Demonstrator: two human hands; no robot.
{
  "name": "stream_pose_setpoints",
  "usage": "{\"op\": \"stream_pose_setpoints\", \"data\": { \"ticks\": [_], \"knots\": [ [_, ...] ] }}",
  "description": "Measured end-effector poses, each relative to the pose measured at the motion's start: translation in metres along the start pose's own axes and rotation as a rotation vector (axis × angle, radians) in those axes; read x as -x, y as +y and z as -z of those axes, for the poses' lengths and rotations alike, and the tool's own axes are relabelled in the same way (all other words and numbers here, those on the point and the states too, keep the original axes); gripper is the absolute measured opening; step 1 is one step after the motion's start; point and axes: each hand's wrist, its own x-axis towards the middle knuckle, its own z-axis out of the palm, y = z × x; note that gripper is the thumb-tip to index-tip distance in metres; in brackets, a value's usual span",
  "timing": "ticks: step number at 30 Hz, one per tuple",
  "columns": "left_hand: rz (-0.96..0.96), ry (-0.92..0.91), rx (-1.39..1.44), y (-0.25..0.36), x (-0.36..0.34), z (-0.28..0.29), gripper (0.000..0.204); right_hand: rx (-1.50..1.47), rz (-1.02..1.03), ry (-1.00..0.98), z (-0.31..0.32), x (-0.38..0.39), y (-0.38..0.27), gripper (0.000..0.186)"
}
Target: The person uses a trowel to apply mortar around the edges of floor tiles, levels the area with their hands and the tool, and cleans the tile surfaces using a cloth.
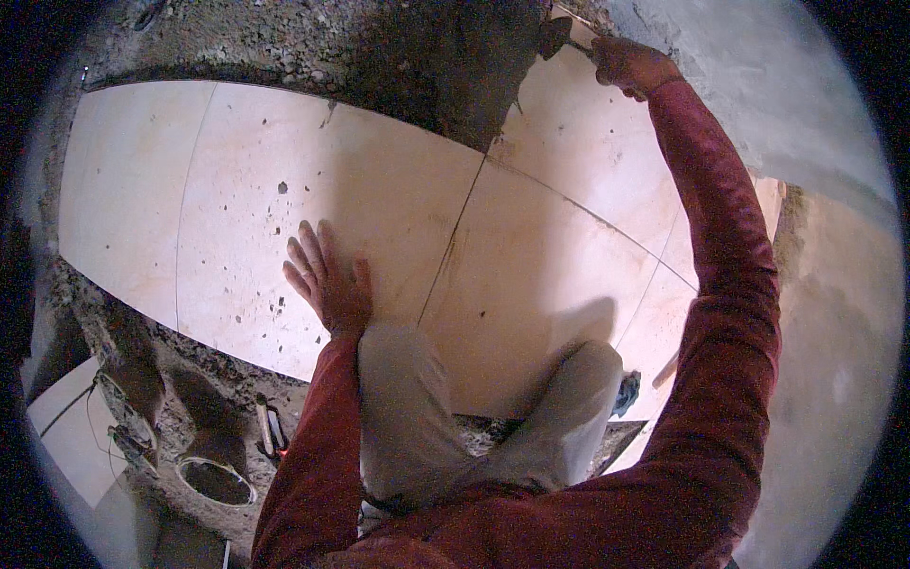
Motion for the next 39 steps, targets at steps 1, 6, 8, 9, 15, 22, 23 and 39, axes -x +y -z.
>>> {"op": "stream_pose_setpoints", "data": {
  "ticks": [1, 6, 8, 9, 15, 22, 23, 39],
  "knots": [
    [0.002, -0.001, -0.002, -0.001, -0.001, -0.001, 0.08, 0.034, -0.008, -0.038, -0.002, 0.013, -0.006, 0.023],
    [-0.021, 0.037, 0.046, -0.003, -0.001, -0.002, 0.079, -0.071, 0.034, -0.225, -0.007, 0.066, -0.036, 0.021],
    [-0.021, 0.031, 0.045, -0.003, 0.0, -0.002, 0.079, -0.227, -0.112, -0.303, -0.012, 0.088, -0.045, 0.023],
    [-0.016, 0.029, 0.037, -0.003, 0.0, -0.002, 0.079, -0.157, -0.097, -0.274, -0.018, 0.098, -0.049, 0.025],
    [-0.019, 0.009, 0.0, -0.004, 0.001, -0.002, 0.077, -0.005, 0.12, -0.235, -0.059, 0.139, -0.058, 0.021],
    [-0.015, 0.019, -0.117, 0.001, -0.002, -0.001, 0.076, -0.552, -0.152, -0.273, -0.072, 0.186, -0.042, 0.039],
    [-0.017, 0.008, -0.121, 0.001, -0.002, -0.001, 0.075, -0.841, -0.161, -0.255, -0.08, 0.186, -0.043, 0.037],
    [-0.007, -0.034, -0.161, 0.004, -0.004, 0.001, 0.076, -2.057, -0.219, 0.255, -0.131, -0.057, -0.133, 0.023]
  ]
}}
